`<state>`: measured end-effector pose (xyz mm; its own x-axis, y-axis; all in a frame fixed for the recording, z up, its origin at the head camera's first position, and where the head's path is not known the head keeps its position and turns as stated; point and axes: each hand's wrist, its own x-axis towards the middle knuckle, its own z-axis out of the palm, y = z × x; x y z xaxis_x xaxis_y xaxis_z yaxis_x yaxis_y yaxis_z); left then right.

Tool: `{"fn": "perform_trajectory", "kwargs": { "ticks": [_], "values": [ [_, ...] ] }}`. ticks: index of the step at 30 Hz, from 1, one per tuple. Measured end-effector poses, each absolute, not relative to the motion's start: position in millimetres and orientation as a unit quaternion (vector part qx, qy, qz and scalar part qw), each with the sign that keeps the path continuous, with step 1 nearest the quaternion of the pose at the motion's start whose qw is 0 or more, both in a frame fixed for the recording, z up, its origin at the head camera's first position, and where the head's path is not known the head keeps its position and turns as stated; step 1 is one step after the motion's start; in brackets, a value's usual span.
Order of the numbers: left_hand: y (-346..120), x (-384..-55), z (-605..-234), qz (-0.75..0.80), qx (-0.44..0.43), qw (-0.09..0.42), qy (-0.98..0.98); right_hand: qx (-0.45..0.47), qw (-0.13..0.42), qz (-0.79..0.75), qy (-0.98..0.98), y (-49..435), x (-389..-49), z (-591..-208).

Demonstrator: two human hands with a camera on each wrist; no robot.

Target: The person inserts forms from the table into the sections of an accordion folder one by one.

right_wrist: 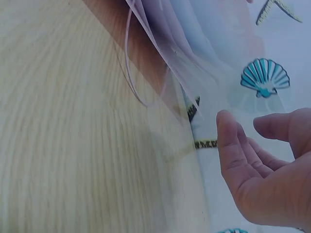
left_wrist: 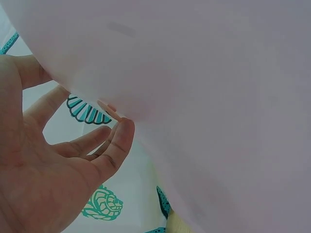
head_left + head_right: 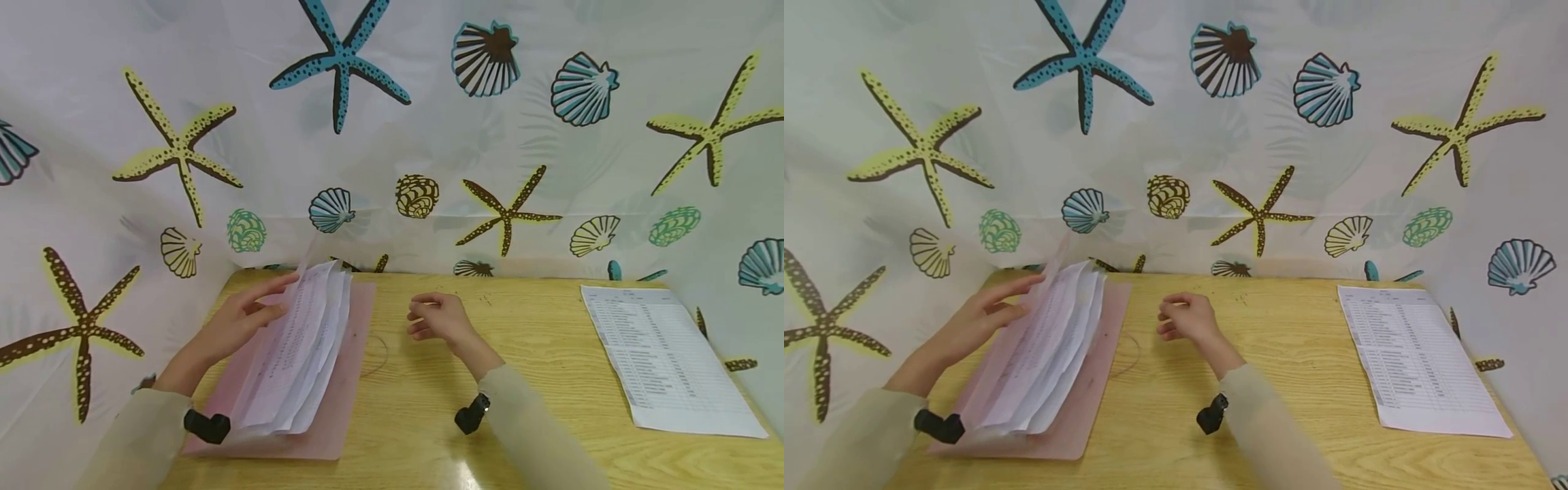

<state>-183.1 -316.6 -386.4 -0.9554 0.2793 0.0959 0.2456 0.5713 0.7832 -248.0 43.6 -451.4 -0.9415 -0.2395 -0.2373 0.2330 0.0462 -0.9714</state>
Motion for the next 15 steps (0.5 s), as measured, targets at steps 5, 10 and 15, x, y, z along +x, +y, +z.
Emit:
{"fn": "perform_trajectory", "kwargs": {
  "ticks": [5, 10, 15],
  "values": [
    [-315, -184, -388, 0.435, 0.151, 0.013, 0.887, 0.006, 0.144, -0.678, 0.72, 68, -252, -450],
    [-312, -182, -386, 0.436, 0.15, 0.016, 0.887, 0.015, 0.129, -0.667, 0.734, 93, -255, -450],
    [-311, -182, -386, 0.435, 0.151, 0.017, 0.888, 0.031, 0.115, -0.657, 0.744, 119, -256, -449]
  ]
}}
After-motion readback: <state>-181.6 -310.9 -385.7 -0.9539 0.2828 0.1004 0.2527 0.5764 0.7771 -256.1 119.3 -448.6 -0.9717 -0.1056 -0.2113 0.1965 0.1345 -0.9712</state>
